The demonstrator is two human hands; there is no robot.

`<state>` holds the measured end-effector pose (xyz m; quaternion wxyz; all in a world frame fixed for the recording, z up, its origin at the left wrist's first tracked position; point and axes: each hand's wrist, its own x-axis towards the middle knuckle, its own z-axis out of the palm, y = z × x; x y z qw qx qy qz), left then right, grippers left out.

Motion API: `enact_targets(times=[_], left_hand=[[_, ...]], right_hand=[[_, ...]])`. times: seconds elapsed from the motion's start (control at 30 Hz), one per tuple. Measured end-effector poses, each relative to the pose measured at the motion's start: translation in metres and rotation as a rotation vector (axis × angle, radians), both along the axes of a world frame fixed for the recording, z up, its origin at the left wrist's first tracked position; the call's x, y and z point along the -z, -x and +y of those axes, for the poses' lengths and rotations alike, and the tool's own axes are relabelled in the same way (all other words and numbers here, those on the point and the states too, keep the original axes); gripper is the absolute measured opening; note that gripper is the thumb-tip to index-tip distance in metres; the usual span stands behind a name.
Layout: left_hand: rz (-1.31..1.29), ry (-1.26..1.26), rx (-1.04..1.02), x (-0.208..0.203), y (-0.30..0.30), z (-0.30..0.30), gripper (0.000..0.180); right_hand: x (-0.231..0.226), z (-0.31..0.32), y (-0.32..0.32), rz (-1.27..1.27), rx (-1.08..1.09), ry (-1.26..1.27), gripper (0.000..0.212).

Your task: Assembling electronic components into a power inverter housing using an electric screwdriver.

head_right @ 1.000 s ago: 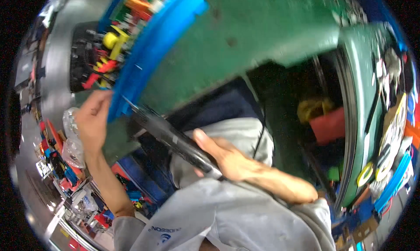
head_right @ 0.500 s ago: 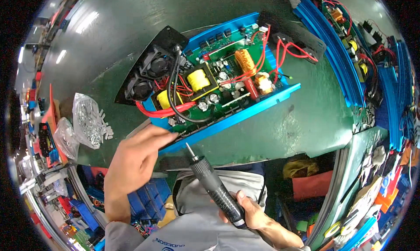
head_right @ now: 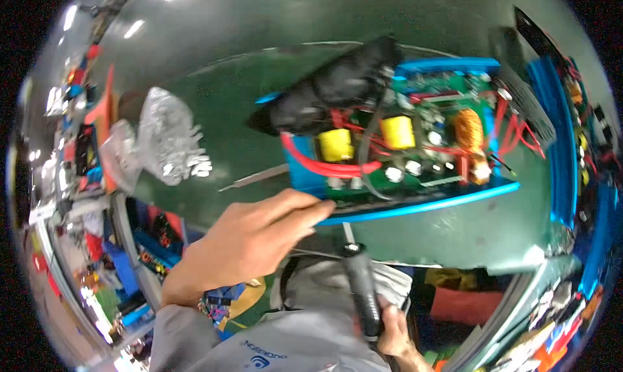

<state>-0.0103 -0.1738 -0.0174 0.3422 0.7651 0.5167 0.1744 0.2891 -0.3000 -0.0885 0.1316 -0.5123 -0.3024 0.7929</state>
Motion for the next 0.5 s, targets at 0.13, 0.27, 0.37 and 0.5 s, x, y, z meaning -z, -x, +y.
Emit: enact_targets(times=[0.13,0.27,0.37,0.5], left_hand=[[0.041,-0.203,-0.34,0.002,0.04,-0.016,0.027],[0.308,-0.372,-0.698,0.012,0.094,-0.053,0.02],[0.292,-0.216,-0.735,0.022,0.109,-0.062,0.019],[0.535,-0.328,-0.657,0.051,0.111,-0.06,0.014]], right_hand=[[0.023,-0.023,-0.031,-0.29,-0.008,-0.335,0.083],[0.027,-0.025,-0.046,-0.282,-0.052,-0.333,0.084],[0.023,-0.014,-0.034,-0.285,-0.016,-0.359,0.089],[0.032,-0.012,-0.035,-0.296,-0.053,-0.42,0.095]])
